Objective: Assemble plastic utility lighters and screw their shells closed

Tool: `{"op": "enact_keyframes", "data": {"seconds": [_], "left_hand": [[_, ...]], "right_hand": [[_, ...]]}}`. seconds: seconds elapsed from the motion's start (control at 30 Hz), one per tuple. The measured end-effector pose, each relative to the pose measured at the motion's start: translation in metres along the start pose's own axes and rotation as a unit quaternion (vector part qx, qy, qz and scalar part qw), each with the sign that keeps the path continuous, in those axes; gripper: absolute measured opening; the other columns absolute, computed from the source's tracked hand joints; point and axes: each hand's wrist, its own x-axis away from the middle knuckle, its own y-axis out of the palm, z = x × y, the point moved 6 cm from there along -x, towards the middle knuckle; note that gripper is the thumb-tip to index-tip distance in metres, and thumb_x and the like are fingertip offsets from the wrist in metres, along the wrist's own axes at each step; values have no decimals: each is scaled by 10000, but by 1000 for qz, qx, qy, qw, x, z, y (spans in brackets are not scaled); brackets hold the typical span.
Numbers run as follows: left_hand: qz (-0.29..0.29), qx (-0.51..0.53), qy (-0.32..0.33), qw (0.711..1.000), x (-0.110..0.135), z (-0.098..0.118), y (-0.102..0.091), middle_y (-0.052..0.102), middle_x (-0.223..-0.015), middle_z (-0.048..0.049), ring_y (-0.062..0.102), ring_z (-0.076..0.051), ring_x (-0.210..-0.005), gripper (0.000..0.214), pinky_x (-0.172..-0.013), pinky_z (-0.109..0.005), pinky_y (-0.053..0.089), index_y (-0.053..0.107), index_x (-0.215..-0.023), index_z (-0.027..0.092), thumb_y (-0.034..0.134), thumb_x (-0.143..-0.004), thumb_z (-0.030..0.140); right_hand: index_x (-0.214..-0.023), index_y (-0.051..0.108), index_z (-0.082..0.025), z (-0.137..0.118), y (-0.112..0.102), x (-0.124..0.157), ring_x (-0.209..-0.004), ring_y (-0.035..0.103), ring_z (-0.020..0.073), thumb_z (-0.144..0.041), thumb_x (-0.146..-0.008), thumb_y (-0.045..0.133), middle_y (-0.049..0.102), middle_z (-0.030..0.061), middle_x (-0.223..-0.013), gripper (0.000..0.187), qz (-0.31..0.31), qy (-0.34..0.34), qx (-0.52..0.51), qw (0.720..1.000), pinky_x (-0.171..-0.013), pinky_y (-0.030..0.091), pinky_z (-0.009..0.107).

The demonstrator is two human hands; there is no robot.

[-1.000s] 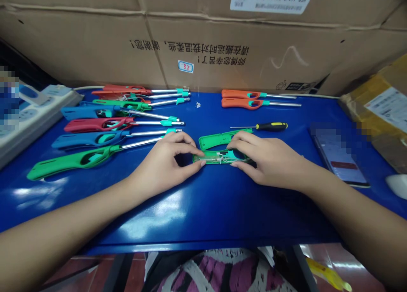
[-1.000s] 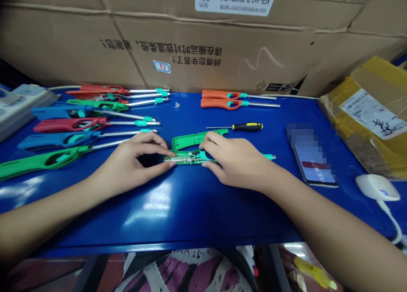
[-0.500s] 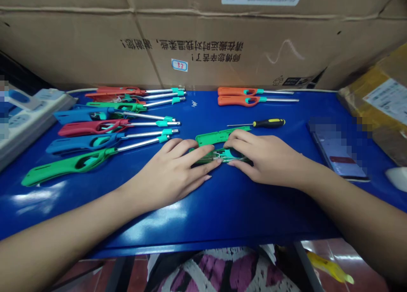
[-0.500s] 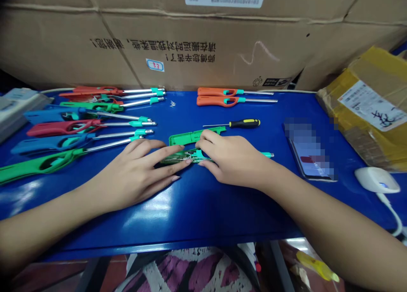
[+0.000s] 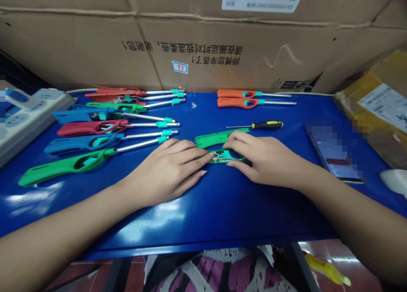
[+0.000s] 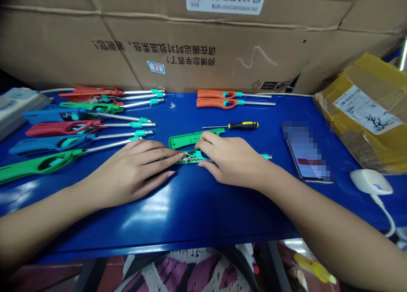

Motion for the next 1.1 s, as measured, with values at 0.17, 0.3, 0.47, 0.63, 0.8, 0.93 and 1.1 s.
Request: {"op": "enact_keyframes", "data": {"seconds": [0.17, 0.3, 0.47, 0.63, 0.8, 0.93, 1.1], "left_hand": [[13, 7, -3, 1000, 0, 0, 0, 731, -1192, -78, 621, -254, -1046, 311, -851, -394, 489, 675, -1295, 163, 512, -1043, 241], [11, 5, -14, 1000, 0, 0, 1, 731, -1167, -76, 614, -250, -1023, 308, -837, -390, 500, 681, -1292, 172, 512, -1044, 244], [11, -7, -21, 1000, 0, -2, 1, 735, -1116, -75, 617, -239, -989, 295, -809, -375, 504, 695, -1270, 190, 516, -1044, 250], [30, 24, -28, 999, 2, -6, 2, 731, -1050, -68, 628, -219, -925, 255, -780, -349, 509, 715, -1214, 199, 544, -1030, 238], [61, 99, -52, 992, 4, -11, 4, 712, -1055, -90, 630, -208, -930, 248, -836, -356, 533, 698, -1217, 147, 574, -1008, 195], [68, 157, -73, 983, 4, -12, 5, 713, -1043, -88, 638, -202, -952, 223, -853, -344, 546, 718, -1175, 148, 588, -996, 179], [84, 217, -122, 965, 4, -16, 4, 715, -1036, -77, 672, -180, -958, 215, -865, -306, 561, 744, -1152, 170, 611, -985, 195]], "right_hand": [[-1264, 603, -167, 0, 0, -1, -931, 682, 235, -312, -990, 554, 622, 85, -1270, 313, 4, 3, 4, 1000, -641, 489, 337], [-1257, 612, -156, -1, 1, -1, -917, 685, 231, -313, -988, 553, 625, 92, -1271, 317, 9, 5, 10, 1000, -614, 478, 329], [-1275, 625, -164, -7, -1, 1, -871, 688, 219, -354, -986, 557, 623, 94, -1291, 352, 30, -16, 28, 999, -589, 481, 331], [-1291, 627, -193, -10, -2, 2, -899, 692, 210, -373, -1010, 522, 632, 85, -1306, 350, 59, -18, 30, 998, -643, 509, 324], [-1297, 623, -190, -7, 5, -1, -931, 691, 219, -372, -1016, 519, 625, 90, -1297, 350, 45, -7, 5, 999, -670, 529, 330], [-1286, 626, -179, -7, 6, -2, -909, 688, 219, -365, -1020, 514, 629, 99, -1293, 343, 42, -12, 3, 999, -663, 522, 333], [-1287, 626, -172, -8, 5, -2, -892, 687, 220, -349, -1022, 507, 630, 106, -1297, 340, 30, -13, -2, 999, -655, 513, 337]]}}
